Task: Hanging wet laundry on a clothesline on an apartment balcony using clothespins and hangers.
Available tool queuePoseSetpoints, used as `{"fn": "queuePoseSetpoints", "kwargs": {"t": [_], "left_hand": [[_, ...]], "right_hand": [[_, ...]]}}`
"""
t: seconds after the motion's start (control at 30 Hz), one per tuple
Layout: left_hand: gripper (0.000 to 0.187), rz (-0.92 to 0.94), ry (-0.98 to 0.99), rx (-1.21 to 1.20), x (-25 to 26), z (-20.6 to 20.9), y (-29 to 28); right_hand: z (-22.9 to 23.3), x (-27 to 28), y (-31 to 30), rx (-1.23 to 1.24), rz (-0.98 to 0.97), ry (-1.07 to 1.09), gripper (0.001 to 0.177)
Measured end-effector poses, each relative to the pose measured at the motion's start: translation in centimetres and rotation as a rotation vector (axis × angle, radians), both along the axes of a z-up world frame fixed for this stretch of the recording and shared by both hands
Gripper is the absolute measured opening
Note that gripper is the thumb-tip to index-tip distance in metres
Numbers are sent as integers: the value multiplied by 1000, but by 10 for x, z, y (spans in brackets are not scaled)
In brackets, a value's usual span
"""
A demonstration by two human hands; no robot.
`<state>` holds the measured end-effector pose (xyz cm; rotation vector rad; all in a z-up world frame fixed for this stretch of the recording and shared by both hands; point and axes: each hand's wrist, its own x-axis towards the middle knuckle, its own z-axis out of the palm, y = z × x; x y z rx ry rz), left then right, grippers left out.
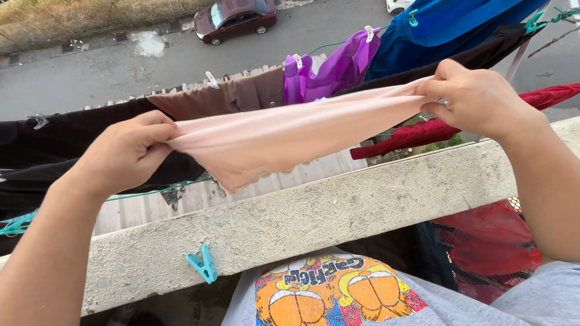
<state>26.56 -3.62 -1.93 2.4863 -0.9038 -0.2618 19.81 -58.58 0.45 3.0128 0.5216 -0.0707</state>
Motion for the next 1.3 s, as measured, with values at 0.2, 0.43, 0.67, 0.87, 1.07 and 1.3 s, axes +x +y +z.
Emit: {"fn": "queuePoseSetpoints", "kwargs": {"t": [0.2, 0.43, 0.67, 0.87, 1.07, 1.3], "left_hand": [[22, 26, -24, -218, -7, 22, 12], [19, 152, 185, -70, -4, 3, 12], [15, 126, 67, 161, 17, -20, -18], [21, 96, -66, 258, 42, -57, -45], [27, -7, 75, 509, 42, -93, -65], [55, 14, 297, 312, 24, -60, -85]], "right_hand": [[5, -10, -16, 74, -15, -97, 23], [-9, -8, -41, 628, -97, 67, 32], [-31, 26, -56, 686, -328, -3, 22], [-103, 60, -77, 586, -254, -129, 27], [-146, 70, -52, 145, -83, 129, 34], [-131, 62, 18, 84, -140, 576, 60]]}}
